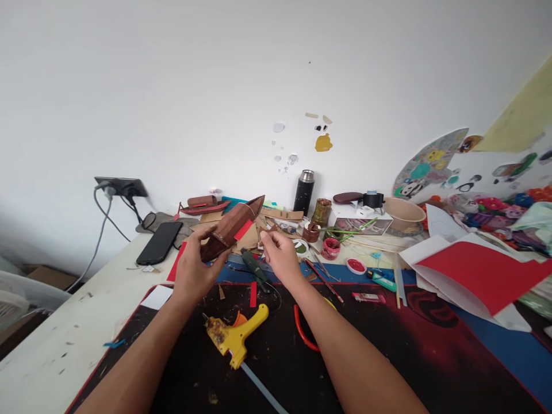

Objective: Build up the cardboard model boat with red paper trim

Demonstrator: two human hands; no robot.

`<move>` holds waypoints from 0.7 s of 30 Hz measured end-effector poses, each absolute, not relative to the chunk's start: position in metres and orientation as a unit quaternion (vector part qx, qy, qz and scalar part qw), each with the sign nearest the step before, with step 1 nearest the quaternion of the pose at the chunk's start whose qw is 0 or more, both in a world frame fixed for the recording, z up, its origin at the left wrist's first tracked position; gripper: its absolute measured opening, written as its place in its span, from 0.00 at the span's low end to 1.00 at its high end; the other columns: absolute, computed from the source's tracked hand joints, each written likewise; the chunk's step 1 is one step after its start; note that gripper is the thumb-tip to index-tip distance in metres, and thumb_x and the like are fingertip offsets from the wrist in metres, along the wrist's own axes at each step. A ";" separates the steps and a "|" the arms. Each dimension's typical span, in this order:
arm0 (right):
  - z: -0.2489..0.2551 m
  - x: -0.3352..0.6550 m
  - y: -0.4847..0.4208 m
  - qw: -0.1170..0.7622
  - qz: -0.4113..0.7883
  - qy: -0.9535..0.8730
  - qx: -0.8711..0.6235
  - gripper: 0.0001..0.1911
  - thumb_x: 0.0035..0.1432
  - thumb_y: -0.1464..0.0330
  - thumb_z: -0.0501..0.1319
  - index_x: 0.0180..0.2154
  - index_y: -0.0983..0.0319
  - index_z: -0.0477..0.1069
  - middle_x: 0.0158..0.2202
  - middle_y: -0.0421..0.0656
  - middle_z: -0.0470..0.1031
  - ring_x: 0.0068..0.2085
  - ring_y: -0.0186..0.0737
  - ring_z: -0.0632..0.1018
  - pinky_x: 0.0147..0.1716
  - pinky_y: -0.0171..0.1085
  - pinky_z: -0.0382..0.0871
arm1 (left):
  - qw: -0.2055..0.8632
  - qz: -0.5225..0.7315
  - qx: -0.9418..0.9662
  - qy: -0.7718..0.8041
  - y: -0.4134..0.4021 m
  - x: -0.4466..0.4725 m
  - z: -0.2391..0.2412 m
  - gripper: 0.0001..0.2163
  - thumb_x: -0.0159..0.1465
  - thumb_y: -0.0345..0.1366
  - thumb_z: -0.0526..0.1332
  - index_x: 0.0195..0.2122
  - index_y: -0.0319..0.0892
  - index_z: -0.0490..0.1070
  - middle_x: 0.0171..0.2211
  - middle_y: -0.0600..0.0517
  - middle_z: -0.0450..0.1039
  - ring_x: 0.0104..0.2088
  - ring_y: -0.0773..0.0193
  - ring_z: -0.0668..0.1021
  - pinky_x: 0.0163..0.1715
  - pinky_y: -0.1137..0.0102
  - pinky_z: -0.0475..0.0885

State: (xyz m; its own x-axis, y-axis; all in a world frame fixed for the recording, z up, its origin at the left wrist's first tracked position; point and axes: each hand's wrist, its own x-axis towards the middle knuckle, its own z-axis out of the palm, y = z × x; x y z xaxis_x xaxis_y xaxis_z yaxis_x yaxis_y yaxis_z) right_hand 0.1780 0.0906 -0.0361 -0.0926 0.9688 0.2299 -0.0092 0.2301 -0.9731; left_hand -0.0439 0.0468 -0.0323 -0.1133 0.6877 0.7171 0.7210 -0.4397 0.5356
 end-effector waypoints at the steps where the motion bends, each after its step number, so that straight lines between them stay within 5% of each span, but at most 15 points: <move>1: -0.034 0.178 0.090 0.533 0.465 -0.576 -0.410 0.32 0.65 0.36 0.64 0.27 0.55 0.65 0.17 0.33 0.62 0.20 0.36 0.63 0.23 0.36 0.56 | 0.018 -0.524 -0.668 -0.528 0.047 -0.044 -0.033 0.25 0.68 0.43 0.72 0.64 0.44 0.71 0.60 0.39 0.81 0.58 0.44 0.85 0.55 0.52 0.84; 10: -0.031 0.167 0.086 0.524 0.577 -0.516 -0.355 0.31 0.56 0.36 0.72 0.33 0.56 0.69 0.16 0.31 0.63 0.18 0.33 0.60 0.18 0.34 0.51 | -0.003 -0.499 -0.696 -0.516 0.048 -0.041 -0.037 0.26 0.69 0.44 0.70 0.66 0.45 0.69 0.62 0.38 0.79 0.57 0.44 0.86 0.54 0.51 0.84; 21: -0.025 0.166 0.080 0.525 0.605 -0.488 -0.347 0.27 0.57 0.43 0.73 0.31 0.57 0.69 0.16 0.30 0.63 0.17 0.30 0.59 0.16 0.33 0.47 | 0.065 -0.486 -0.734 -0.470 0.049 -0.039 -0.036 0.25 0.70 0.39 0.71 0.66 0.46 0.69 0.60 0.40 0.81 0.61 0.43 0.84 0.60 0.50 0.82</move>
